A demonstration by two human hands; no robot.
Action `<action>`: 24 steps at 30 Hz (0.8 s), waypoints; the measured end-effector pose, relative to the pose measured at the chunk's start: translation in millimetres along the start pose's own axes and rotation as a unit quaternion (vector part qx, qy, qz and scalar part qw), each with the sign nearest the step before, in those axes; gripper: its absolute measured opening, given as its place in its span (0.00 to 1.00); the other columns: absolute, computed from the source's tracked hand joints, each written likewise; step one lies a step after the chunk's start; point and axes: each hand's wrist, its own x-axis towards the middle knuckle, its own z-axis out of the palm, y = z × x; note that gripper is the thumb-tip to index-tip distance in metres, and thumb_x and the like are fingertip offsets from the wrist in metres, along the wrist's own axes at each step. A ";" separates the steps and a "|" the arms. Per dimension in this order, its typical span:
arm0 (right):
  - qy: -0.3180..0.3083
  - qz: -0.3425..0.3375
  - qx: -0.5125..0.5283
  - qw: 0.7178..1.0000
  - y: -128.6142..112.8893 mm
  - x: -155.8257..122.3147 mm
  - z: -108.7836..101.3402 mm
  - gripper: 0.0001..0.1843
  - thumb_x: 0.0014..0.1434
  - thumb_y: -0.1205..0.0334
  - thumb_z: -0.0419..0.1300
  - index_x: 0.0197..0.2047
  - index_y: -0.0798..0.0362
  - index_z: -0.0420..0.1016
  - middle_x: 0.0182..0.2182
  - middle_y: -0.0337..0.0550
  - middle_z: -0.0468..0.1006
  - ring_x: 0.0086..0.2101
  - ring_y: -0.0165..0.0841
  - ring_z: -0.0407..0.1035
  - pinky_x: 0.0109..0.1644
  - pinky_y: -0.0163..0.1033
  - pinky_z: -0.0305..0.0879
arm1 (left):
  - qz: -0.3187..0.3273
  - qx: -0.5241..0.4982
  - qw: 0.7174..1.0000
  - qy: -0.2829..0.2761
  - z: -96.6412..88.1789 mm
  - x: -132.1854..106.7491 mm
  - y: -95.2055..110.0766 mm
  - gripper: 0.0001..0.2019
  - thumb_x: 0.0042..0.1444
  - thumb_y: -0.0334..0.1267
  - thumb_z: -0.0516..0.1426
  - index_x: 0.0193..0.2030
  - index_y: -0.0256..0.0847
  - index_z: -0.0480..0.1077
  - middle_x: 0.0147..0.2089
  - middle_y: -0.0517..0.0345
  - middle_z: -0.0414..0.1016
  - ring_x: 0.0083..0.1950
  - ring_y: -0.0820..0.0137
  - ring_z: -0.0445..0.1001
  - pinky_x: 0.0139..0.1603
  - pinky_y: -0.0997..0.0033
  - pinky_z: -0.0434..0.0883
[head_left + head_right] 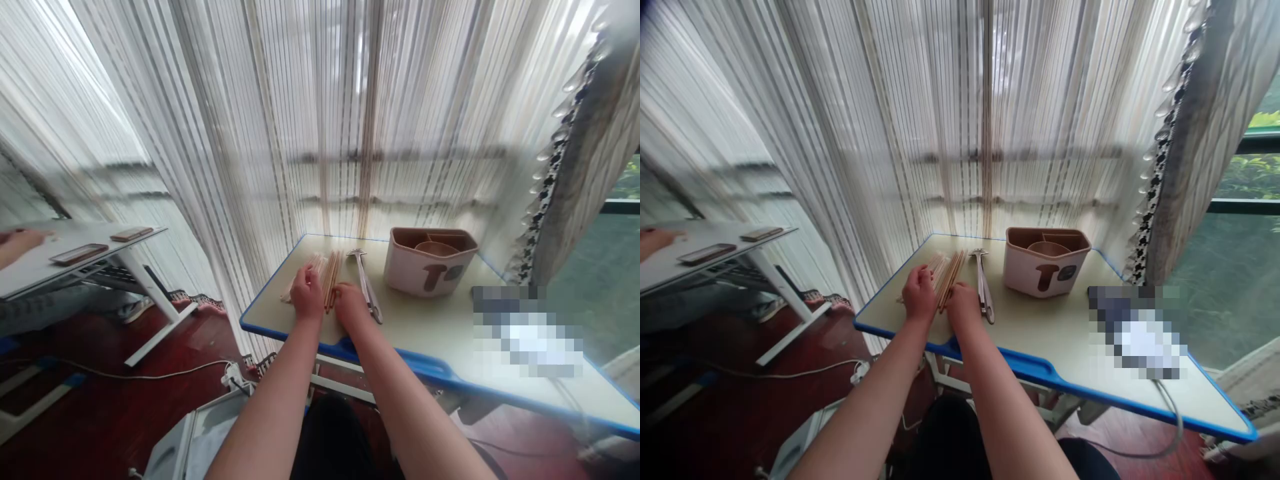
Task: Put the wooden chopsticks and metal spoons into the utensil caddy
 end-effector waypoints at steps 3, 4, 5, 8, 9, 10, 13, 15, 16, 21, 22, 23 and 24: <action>0.003 0.012 -0.017 1.000 -4.3 -1.0 -0.8 0.15 0.52 0.73 0.49 0.33 0.56 0.78 0.34 0.48 0.77 0.37 0.34 0.70 0.45 0.34 0.63 | 0.000 -0.013 1.000 0.003 -2.1 -1.0 1.7 0.16 0.58 0.44 0.46 0.44 0.38 0.69 0.38 0.51 0.75 0.38 0.68 0.74 0.41 0.68 0.68; 0.005 0.016 -0.031 0.999 -6.2 -2.4 -1.1 0.15 0.53 0.73 0.49 0.32 0.57 0.77 0.34 0.49 0.77 0.37 0.34 0.70 0.44 0.34 0.63 | -0.001 -0.017 1.000 0.005 -2.6 -1.2 2.3 0.16 0.58 0.45 0.47 0.44 0.38 0.69 0.38 0.51 0.75 0.38 0.68 0.74 0.41 0.68 0.68; 0.007 0.019 -0.047 0.999 -8.3 -4.3 -1.6 0.14 0.53 0.72 0.49 0.32 0.58 0.77 0.34 0.50 0.77 0.37 0.34 0.69 0.44 0.34 0.62 | -0.003 -0.020 1.000 0.008 -2.9 -1.3 2.9 0.16 0.58 0.45 0.47 0.44 0.38 0.68 0.38 0.51 0.75 0.37 0.68 0.74 0.41 0.68 0.68; 0.006 0.025 -0.096 0.995 -13.3 -13.0 -4.8 0.12 0.54 0.70 0.50 0.33 0.60 0.75 0.34 0.52 0.76 0.37 0.36 0.69 0.43 0.35 0.61 | -0.012 -0.022 0.999 0.023 -4.2 -1.3 4.6 0.16 0.58 0.46 0.46 0.43 0.37 0.68 0.35 0.53 0.75 0.36 0.68 0.73 0.40 0.68 0.68; 0.005 0.029 -0.109 0.994 -14.4 -16.5 -6.4 0.12 0.54 0.70 0.50 0.33 0.60 0.75 0.34 0.52 0.75 0.38 0.36 0.68 0.42 0.36 0.61 | -0.014 -0.021 0.999 0.028 -4.6 -1.2 5.1 0.16 0.59 0.46 0.46 0.42 0.38 0.68 0.35 0.53 0.75 0.35 0.69 0.73 0.39 0.69 0.68; 0.002 0.032 -0.119 0.992 -15.1 -20.0 -8.3 0.12 0.54 0.70 0.50 0.33 0.60 0.75 0.34 0.53 0.75 0.38 0.37 0.68 0.42 0.36 0.61 | -0.017 -0.021 0.999 0.032 -5.1 -1.3 5.5 0.16 0.59 0.46 0.45 0.41 0.38 0.68 0.34 0.54 0.75 0.35 0.69 0.73 0.39 0.69 0.67; -0.008 0.039 -0.143 0.989 -16.1 -28.4 -14.2 0.12 0.55 0.69 0.50 0.33 0.60 0.74 0.34 0.53 0.75 0.40 0.39 0.68 0.41 0.37 0.61 | -0.023 -0.031 0.999 0.031 -5.7 -1.5 6.2 0.17 0.60 0.47 0.43 0.39 0.38 0.67 0.32 0.55 0.74 0.32 0.70 0.73 0.37 0.70 0.67; -0.008 0.034 -0.157 0.987 -17.0 -31.3 -17.3 0.11 0.55 0.68 0.50 0.33 0.60 0.74 0.34 0.54 0.75 0.41 0.40 0.67 0.43 0.39 0.61 | -0.030 -0.040 0.998 0.032 -5.5 -1.8 6.1 0.17 0.60 0.47 0.43 0.39 0.38 0.66 0.30 0.56 0.73 0.31 0.71 0.72 0.36 0.71 0.67; -0.007 0.029 -0.163 0.986 -17.8 -31.9 -18.3 0.11 0.55 0.67 0.51 0.34 0.60 0.74 0.35 0.54 0.75 0.42 0.41 0.67 0.43 0.39 0.61 | -0.033 -0.043 0.998 0.034 -5.2 -2.0 5.9 0.17 0.60 0.48 0.43 0.39 0.38 0.66 0.30 0.56 0.73 0.30 0.71 0.72 0.35 0.71 0.67; -0.044 0.073 -0.173 0.981 -23.8 -31.9 -19.0 0.16 0.56 0.68 0.49 0.47 0.60 0.69 0.34 0.55 0.76 0.36 0.41 0.72 0.37 0.40 0.63 | -0.039 -0.059 0.997 0.036 -3.7 -3.0 5.2 0.19 0.61 0.50 0.41 0.37 0.38 0.65 0.28 0.57 0.72 0.29 0.72 0.71 0.34 0.72 0.66; -0.057 0.085 -0.176 0.979 -24.4 -32.0 -18.6 0.16 0.57 0.67 0.49 0.48 0.60 0.68 0.34 0.55 0.76 0.34 0.41 0.72 0.35 0.40 0.63 | -0.042 -0.065 0.996 0.037 -3.7 -3.2 5.4 0.20 0.61 0.50 0.40 0.36 0.38 0.65 0.28 0.57 0.71 0.28 0.72 0.71 0.34 0.72 0.66; -0.069 0.088 -0.178 0.978 -24.7 -32.2 -18.4 0.16 0.58 0.67 0.48 0.47 0.59 0.69 0.33 0.55 0.76 0.34 0.40 0.73 0.34 0.40 0.63 | -0.046 -0.070 0.996 0.037 -3.7 -3.3 5.7 0.21 0.61 0.51 0.39 0.37 0.38 0.65 0.28 0.57 0.71 0.28 0.72 0.71 0.33 0.72 0.66; -0.074 0.081 -0.179 0.978 -24.5 -32.5 -18.2 0.15 0.58 0.67 0.48 0.46 0.58 0.69 0.33 0.55 0.77 0.33 0.40 0.73 0.34 0.39 0.62 | -0.052 -0.074 0.995 0.037 -3.9 -3.4 6.1 0.22 0.61 0.52 0.38 0.36 0.38 0.65 0.27 0.57 0.71 0.27 0.73 0.70 0.33 0.72 0.66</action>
